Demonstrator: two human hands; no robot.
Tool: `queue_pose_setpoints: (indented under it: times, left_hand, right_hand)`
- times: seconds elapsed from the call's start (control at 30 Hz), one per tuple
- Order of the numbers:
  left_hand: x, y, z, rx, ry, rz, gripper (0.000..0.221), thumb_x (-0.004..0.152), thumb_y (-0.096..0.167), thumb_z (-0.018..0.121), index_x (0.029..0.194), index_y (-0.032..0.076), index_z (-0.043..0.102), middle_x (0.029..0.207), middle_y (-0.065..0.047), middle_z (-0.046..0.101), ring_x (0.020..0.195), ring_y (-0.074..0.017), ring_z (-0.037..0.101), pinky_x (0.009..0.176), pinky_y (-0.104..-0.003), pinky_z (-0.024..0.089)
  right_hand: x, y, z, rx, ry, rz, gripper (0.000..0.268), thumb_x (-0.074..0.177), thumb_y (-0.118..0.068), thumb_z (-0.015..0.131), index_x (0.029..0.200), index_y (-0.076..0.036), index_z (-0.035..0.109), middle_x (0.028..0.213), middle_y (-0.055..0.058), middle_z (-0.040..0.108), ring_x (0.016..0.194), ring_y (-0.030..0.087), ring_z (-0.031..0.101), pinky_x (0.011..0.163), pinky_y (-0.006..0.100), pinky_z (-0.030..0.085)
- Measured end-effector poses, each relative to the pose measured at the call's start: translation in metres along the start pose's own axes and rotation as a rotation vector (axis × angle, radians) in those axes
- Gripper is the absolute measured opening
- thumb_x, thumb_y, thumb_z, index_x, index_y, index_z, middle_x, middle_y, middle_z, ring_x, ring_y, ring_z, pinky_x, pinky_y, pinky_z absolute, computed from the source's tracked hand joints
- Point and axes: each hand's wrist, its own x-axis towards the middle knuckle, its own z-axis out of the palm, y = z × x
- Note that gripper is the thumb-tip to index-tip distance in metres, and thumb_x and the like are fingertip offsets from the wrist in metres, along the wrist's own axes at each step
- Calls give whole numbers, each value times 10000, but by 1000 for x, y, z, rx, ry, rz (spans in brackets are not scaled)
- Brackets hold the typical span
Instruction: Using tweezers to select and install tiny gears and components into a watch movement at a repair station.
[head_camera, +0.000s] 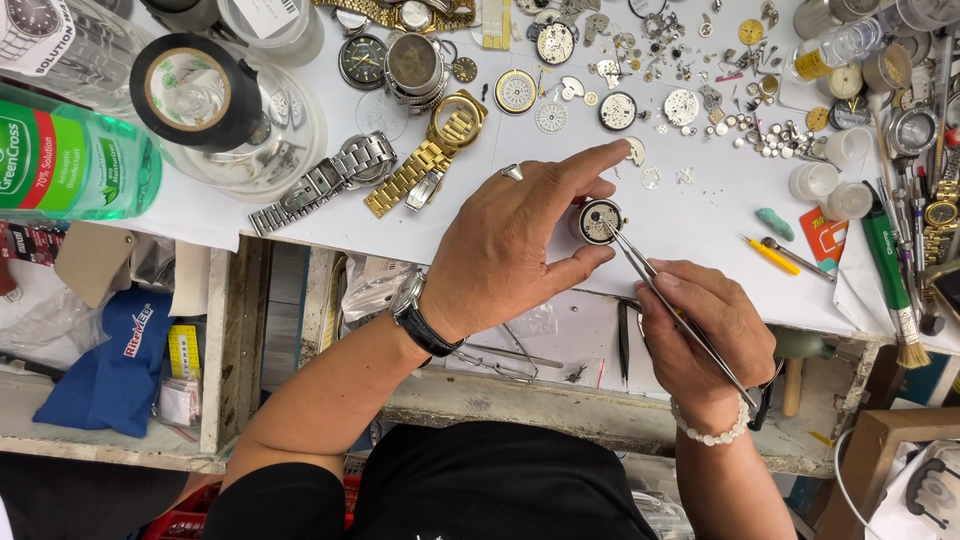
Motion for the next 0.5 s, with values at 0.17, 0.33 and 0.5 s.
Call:
queue_pose_setpoints:
  times: [0.17,0.33,0.5]
  left_hand:
    - [0,0,0,-6,-13,-11,907,949,175,917,1596,203,281,1334,59,718,1045,-187,706,933,-374,528]
    - [0,1,-1,8,-13,-6,908,938,173,926,1591,193,295,1338,50,706,1071,-199,715,914,-382,531]
    - [0,1,0,2,-9,-6,913,938,177,934,1589,191,294,1336,48,710,1084,-196,719,912,-382,537]
  right_hand:
    - [0,1,0,6,-15,6,168,925,119,757,1048,72,652,1014,323,698,909,378,743,839,395,618]
    - [0,0,-1,11,-9,11,184,920,124,764,1053,69,649,1016,315,695,920,375,746,848,394,620]
    - [-2,2,0,11,2,1,192,923,121,767,1058,60,646,1014,310,697,915,371,746,846,392,624]
